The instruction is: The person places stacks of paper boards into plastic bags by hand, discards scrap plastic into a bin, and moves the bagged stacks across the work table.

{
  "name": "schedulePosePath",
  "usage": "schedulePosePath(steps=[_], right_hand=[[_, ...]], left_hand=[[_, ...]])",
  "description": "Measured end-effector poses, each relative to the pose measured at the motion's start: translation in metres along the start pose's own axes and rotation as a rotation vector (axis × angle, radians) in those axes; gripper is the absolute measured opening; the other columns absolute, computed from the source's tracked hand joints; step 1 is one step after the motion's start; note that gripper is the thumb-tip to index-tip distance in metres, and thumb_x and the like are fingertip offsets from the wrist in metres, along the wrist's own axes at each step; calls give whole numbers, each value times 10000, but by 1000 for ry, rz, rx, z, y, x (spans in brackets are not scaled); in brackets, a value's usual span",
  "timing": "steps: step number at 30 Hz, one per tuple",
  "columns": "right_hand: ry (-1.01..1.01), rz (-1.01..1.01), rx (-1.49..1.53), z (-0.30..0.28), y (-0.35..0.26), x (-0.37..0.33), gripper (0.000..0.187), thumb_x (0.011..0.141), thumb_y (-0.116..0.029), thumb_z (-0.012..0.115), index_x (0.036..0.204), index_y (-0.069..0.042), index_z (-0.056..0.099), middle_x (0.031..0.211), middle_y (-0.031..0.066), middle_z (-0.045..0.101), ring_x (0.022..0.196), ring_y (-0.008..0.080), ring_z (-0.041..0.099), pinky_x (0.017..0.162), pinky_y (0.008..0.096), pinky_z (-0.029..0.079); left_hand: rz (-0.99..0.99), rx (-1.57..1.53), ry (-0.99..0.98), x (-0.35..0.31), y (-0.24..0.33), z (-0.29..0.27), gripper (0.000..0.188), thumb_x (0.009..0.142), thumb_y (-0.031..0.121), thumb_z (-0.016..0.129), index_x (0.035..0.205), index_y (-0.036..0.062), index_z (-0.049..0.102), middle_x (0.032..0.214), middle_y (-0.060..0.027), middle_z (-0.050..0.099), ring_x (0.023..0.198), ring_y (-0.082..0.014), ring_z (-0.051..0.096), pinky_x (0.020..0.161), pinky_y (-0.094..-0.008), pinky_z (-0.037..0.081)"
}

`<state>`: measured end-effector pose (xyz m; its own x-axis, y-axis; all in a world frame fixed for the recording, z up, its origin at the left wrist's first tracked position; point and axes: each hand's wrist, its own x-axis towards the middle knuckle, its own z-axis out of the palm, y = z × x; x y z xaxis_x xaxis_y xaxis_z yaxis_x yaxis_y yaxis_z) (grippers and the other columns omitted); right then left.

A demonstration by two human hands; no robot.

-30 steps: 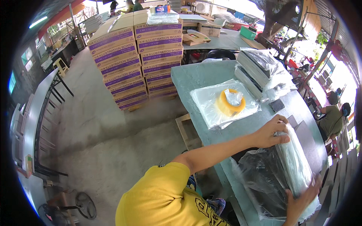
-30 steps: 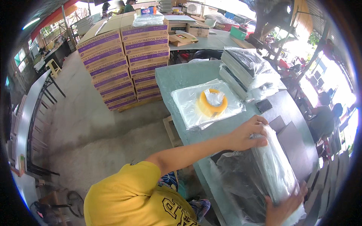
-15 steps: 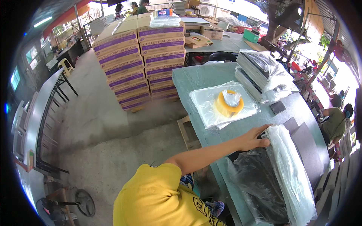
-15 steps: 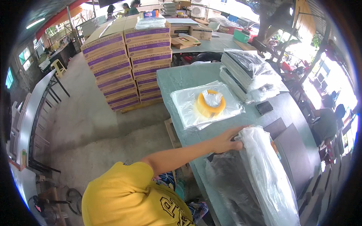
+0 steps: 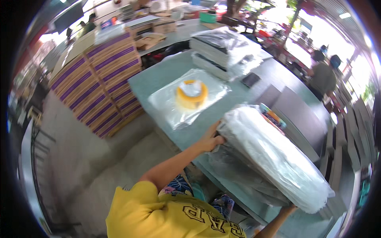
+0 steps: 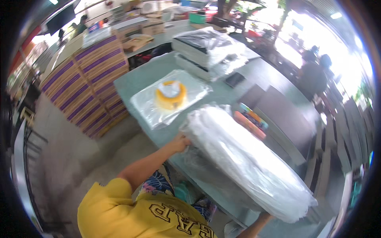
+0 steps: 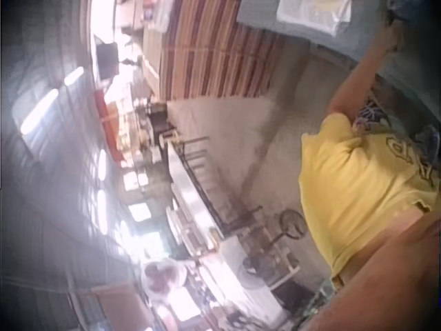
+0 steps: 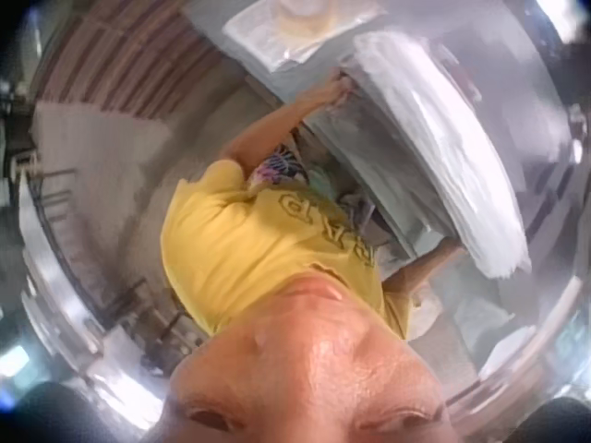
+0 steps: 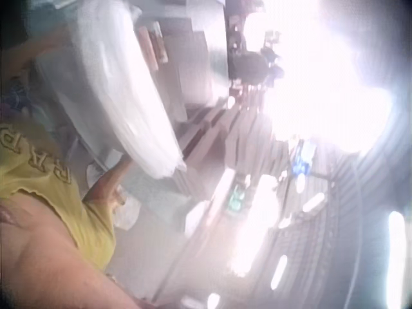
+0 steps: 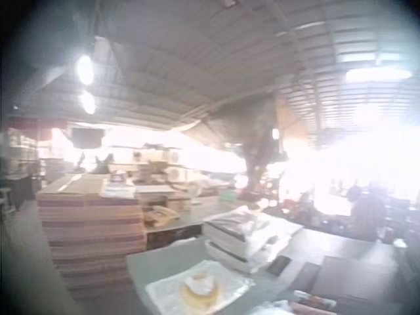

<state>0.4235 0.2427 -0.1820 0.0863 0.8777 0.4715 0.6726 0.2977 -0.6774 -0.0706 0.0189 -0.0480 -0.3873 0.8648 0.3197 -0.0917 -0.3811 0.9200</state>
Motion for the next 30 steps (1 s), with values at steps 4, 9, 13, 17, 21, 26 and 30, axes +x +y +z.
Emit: schedulePosePath(steps=[4,9,13,17,21,26,30], right_hand=[[-7,106,123,7,3,-26,746,714,-440,621,1197,59,347,1182,204,405,1047,331,427,896,415,334],[-6,188,234,11,6,-42,777,700,-465,627,1201,55,339,1176,195,409,1043,316,430,894,404,337],[3,230,313,24,-3,-54,802,689,-484,632,1205,51,332,1171,188,412,1041,303,432,892,395,339],[-40,242,412,54,-19,-63,826,677,-504,636,1208,47,326,1166,180,415,1038,291,434,890,385,341],[-65,264,511,58,-28,-64,851,666,-524,641,1212,44,319,1161,173,419,1035,278,437,888,376,343],[-120,273,620,20,-103,-50,882,651,-549,647,1216,39,311,1155,164,422,1032,263,440,885,364,346],[-274,635,481,10,-243,13,874,656,-554,644,1204,44,319,1113,142,451,994,256,465,836,348,382]], left_hand=[[124,365,13,3,-66,-23,838,714,510,600,1281,6,244,1214,-95,396,1100,-191,384,931,-319,309],[61,410,89,2,-101,-29,728,739,429,583,1261,27,275,1212,-112,399,1112,-220,378,940,-342,303],[-52,860,0,-20,-111,-44,493,781,248,542,1208,48,396,1232,-126,417,1155,-265,366,946,-374,309],[-272,-74,164,-38,-158,-91,541,829,308,501,1252,37,300,1235,-129,400,1106,-257,426,910,-381,376],[98,546,48,-22,-130,-67,495,791,363,514,1141,22,432,1121,-97,492,1010,-229,474,815,-365,399],[-49,334,298,50,-39,3,472,806,462,483,808,-5,550,747,-31,538,713,-94,493,637,-255,409],[-458,393,348,84,25,-3,543,820,519,444,758,-11,542,663,-2,486,666,-86,442,621,-249,390]])
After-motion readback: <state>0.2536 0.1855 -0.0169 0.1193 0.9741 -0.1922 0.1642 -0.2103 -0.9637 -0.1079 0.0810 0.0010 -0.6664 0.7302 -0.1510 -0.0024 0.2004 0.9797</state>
